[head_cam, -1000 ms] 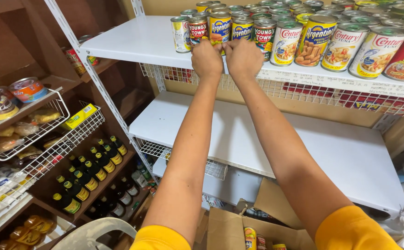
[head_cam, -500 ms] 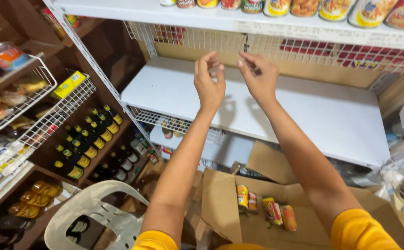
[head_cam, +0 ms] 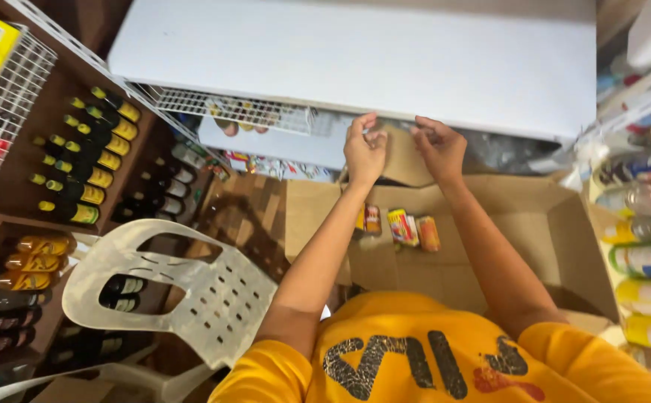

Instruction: Stocking various canned food items onto shelves from a cardboard box.

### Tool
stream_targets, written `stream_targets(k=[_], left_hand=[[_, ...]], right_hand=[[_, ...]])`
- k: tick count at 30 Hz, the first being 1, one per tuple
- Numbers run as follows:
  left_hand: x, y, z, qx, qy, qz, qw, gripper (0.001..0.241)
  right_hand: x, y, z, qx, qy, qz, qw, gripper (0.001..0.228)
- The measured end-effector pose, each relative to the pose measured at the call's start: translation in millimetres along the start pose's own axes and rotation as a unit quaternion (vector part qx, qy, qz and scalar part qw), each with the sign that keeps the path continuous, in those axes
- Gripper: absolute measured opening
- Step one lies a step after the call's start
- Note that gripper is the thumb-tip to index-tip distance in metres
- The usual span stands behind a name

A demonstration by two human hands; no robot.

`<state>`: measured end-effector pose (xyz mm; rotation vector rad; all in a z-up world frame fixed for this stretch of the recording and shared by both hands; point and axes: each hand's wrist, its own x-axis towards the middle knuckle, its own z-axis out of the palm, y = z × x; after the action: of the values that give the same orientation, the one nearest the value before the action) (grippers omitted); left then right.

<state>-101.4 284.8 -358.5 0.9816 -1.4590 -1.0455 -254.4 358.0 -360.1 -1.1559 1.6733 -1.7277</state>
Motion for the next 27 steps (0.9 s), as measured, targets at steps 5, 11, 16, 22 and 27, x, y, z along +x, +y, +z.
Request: stream_targets(k=[5,11,16,22,27], left_hand=[[-73.3,-83.4,41.5,0.073,-0.071,-0.019,0.995,0.039],[-175.5,-223.0,76.8,0.052,-0.159,-0.158,0.973,0.03],[-253.5,-234.3,103.9,0.039,-0.272,-0.399,0.875,0.032],[-344.7,-349.2,144.7,0.036,-0.264,-0.447,0.854,0.062],[-311.8,-260.8,153.7,-0.011,-0.209,-0.494,0.844,0.066]], right_hand=[[-44.0,56.5,-44.6,-0.103,0.0,0.026,0.994,0.027],[-95.4,166.2,-94.3,-0.145,0.011,0.124,0.982,0.022],[-151.7,284.7,-126.3,-0.216,0.016,0.151,0.965,0.031],[-171.8,261.2,-131.1,-0.321,-0.144,0.181,0.919,0.051],[-165.5,249.5,-139.2,-0.368,-0.186,0.13,0.902,0.056]])
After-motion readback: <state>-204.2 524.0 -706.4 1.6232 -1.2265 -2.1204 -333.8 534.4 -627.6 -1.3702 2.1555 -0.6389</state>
